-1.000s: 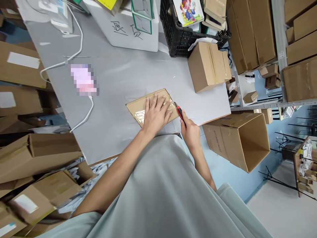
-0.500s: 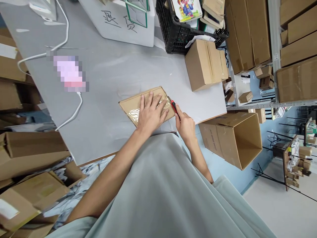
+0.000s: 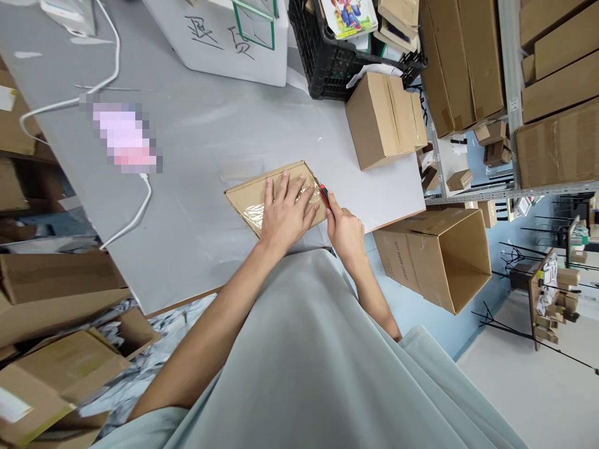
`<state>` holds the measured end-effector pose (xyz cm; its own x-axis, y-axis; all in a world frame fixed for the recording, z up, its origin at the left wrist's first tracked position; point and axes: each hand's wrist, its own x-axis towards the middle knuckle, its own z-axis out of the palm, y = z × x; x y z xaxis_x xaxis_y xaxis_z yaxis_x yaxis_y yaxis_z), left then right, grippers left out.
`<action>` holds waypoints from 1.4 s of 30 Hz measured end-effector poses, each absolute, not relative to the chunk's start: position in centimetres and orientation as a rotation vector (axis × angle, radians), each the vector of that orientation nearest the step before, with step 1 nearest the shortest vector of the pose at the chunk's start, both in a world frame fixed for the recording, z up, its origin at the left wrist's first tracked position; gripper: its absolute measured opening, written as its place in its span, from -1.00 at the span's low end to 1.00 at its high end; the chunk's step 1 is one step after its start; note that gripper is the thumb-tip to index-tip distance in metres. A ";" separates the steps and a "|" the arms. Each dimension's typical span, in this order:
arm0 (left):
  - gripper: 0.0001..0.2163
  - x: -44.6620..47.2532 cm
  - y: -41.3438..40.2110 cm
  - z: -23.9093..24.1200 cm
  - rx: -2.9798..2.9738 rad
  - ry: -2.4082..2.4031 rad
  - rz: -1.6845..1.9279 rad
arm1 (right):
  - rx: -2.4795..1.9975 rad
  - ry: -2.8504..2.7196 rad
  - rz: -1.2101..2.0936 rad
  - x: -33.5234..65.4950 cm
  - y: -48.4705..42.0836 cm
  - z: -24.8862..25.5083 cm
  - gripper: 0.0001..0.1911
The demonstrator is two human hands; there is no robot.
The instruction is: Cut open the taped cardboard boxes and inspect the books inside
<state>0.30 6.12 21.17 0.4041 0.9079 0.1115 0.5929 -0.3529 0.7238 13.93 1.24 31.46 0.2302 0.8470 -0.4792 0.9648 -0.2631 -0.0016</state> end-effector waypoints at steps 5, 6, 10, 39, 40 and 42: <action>-0.51 0.3 6.0 21.4 2.075 1.272 0.673 | 2.203 1.637 -0.523 13.0 2.1 32.4 -0.37; -0.51 0.3 6.0 21.4 2.077 1.269 0.677 | 2.196 1.625 -0.512 12.8 2.2 32.6 -0.37; -0.53 0.4 5.7 21.3 2.081 1.250 0.686 | 2.136 1.601 -0.486 12.6 1.6 34.0 -0.32; 0.10 6.3 6.3 21.6 2.305 1.028 0.310 | 3.394 1.204 -1.270 22.5 -7.9 21.5 -0.46; 0.13 6.7 6.3 21.5 2.332 1.012 0.268 | 3.478 1.056 -1.381 22.8 -7.3 19.7 -0.48; 0.18 7.0 6.3 21.4 2.376 0.989 0.215 | 3.590 0.753 -1.566 22.9 -6.4 16.8 -0.50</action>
<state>7.00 6.27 21.44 0.7161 0.6953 -0.0618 0.6071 -0.5766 0.5468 22.86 -6.37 16.83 0.6846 0.5766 -0.4460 -0.0117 -0.6031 -0.7976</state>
